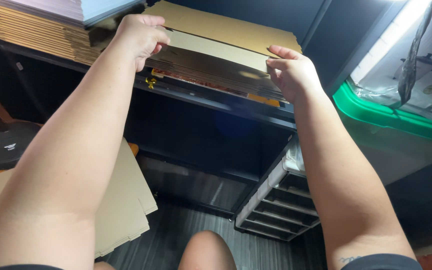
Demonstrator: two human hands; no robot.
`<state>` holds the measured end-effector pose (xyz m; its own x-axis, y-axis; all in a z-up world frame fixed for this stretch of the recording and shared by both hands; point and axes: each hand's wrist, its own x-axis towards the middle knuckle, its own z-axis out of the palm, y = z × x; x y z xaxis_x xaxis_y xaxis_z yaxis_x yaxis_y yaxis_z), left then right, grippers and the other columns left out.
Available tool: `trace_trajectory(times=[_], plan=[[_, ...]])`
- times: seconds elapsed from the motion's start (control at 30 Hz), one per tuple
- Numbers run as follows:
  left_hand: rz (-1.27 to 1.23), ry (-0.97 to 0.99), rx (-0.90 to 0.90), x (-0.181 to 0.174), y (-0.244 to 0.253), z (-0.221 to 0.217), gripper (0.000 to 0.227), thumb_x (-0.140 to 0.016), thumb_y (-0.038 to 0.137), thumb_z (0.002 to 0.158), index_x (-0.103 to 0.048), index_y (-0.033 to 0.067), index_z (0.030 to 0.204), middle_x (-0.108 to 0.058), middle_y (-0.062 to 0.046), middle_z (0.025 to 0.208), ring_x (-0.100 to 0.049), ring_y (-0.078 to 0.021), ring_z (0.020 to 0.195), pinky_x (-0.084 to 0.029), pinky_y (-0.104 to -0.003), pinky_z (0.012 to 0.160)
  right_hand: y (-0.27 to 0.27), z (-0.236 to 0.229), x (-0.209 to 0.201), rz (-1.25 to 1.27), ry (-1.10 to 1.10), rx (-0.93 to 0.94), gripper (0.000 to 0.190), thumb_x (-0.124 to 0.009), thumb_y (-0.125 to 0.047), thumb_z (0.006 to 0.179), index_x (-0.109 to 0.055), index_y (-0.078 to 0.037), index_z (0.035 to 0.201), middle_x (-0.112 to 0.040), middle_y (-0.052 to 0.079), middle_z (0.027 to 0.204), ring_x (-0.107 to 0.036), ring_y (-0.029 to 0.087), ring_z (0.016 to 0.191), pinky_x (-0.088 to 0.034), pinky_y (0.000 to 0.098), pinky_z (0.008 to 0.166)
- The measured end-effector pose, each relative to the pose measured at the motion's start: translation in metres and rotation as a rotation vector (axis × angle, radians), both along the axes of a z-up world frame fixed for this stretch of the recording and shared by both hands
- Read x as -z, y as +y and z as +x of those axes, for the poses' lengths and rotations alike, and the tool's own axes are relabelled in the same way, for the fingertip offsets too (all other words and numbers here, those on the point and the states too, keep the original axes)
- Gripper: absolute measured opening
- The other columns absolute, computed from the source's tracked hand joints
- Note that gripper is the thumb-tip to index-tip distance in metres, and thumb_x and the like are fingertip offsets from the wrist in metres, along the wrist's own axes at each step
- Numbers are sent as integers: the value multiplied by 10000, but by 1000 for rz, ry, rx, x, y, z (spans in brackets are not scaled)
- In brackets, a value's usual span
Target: The person repeatedly picks up flat cardboard pieces from a wooden bench, aligns them, and places them onto a stack on a black shelf. The person continues this cycle of picking, aligning, and stacking the cardboard pieces throughout the video.
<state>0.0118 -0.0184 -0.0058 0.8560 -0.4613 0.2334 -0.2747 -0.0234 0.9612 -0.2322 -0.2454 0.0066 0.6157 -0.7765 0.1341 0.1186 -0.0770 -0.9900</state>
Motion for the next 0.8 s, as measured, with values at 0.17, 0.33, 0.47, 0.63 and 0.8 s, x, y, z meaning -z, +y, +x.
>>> trace_trajectory(times=[0.17, 0.33, 0.47, 0.63, 0.8], plan=[[21, 38, 9, 10, -21, 12, 569, -711, 1, 840, -644, 115, 1393, -698, -99, 1363, -649, -14, 698, -578, -75, 620, -16, 13, 5, 9, 0, 29, 439, -665, 81, 870, -708, -76, 1278, -663, 63, 938, -644, 113, 791, -588, 161, 708], [8, 84, 36, 20, -31, 17, 571, -713, -22, 859, -614, 73, 1413, -695, -146, 1352, -717, -53, 832, -599, -75, 668, -32, 22, 14, 11, 21, 45, 412, -682, 93, 867, -712, -65, 1247, -647, 93, 957, -647, 139, 846, -625, 183, 724], [89, 26, -78, 24, -21, 3, 523, -779, 50, 862, -656, 122, 1365, -751, -68, 1060, -654, -31, 642, -620, -200, 789, -38, 23, 20, -47, 105, 73, 423, -748, 49, 832, -699, -97, 1226, -686, 70, 995, -699, 132, 917, -643, 197, 807], [113, -38, -107, 33, -26, 14, 486, -817, 64, 841, -689, 102, 1308, -774, -80, 1049, -749, -92, 786, -652, -248, 849, -43, 23, 28, -67, 153, 97, 469, -789, 53, 796, -641, -103, 1212, -708, 88, 1008, -771, 153, 949, -673, 224, 860], [224, -129, -153, 39, -31, 20, 359, -855, 110, 831, -763, 127, 1178, -733, -96, 1249, -718, -233, 1131, -567, -368, 1041, -40, 19, 29, -126, 260, 144, 439, -741, 25, 826, -636, -141, 1218, -661, 114, 1105, -785, 202, 843, -653, 164, 777]])
